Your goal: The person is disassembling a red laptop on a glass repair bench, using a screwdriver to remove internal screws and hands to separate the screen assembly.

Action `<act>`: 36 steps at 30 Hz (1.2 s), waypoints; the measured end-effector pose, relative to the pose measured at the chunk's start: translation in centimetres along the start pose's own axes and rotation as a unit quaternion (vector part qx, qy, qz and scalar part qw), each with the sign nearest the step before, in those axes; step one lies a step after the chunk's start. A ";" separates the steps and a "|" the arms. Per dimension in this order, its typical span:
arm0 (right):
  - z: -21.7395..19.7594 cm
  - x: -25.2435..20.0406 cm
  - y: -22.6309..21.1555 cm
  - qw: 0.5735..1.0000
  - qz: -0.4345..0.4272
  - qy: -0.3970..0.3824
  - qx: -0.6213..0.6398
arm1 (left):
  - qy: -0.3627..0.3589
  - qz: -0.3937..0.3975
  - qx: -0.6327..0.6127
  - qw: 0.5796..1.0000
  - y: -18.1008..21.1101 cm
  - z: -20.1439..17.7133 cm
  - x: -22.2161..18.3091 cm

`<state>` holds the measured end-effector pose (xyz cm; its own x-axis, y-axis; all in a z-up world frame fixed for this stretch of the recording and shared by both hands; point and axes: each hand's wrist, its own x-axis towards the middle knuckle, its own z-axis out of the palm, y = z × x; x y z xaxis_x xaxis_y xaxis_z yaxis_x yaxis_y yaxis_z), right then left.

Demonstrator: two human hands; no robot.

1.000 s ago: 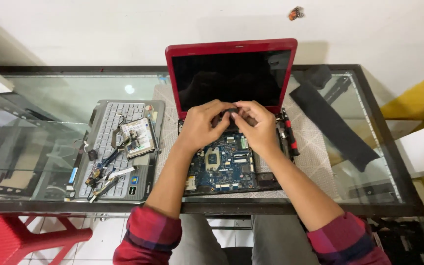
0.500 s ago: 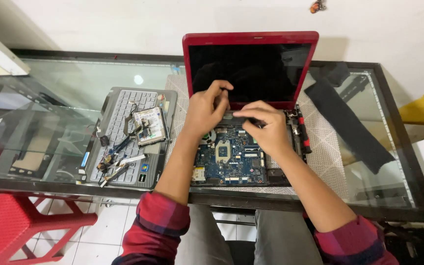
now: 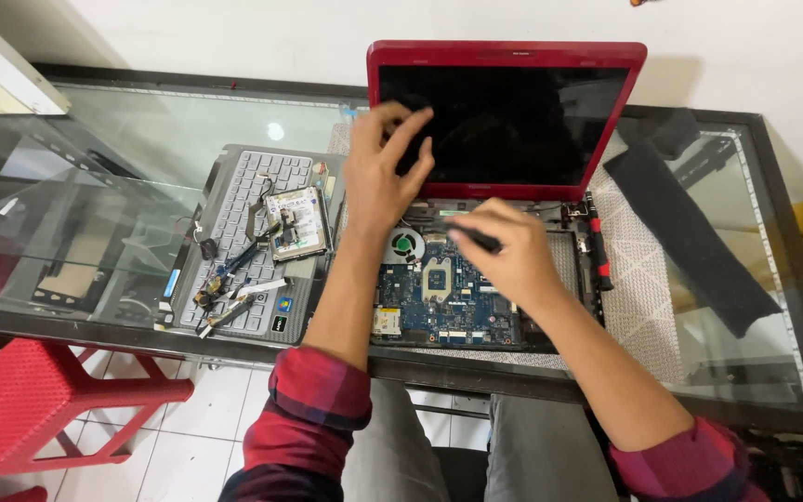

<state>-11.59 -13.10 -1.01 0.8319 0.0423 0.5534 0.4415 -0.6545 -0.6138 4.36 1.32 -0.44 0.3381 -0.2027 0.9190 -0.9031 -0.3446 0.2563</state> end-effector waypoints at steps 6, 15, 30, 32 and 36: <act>-0.2 0.0 -0.9 0.997 0.061 -0.037 -0.036 | -0.042 -0.039 0.066 0.996 0.3 -0.5 -0.3; -0.4 -0.2 0.5 0.989 0.041 -0.122 -0.073 | -0.032 -0.043 0.036 0.998 -0.1 -0.2 -0.9; 0.4 -0.2 0.6 0.987 -0.016 -0.105 -0.123 | -0.050 -0.187 -0.116 0.974 1.7 -1.1 0.4; 0.2 -0.3 0.2 0.984 0.025 -0.133 -0.118 | -0.051 -0.186 -0.121 0.974 1.7 -1.0 0.5; -0.1 0.0 0.0 0.987 0.030 -0.122 -0.104 | -0.052 -0.188 -0.123 0.973 1.9 -0.9 0.8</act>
<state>-11.62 -13.21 -0.97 0.9217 0.1628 0.3520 0.3318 -0.8008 -0.4986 2.63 1.34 1.02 0.6705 -0.2016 0.7140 -0.7419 -0.1844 0.6447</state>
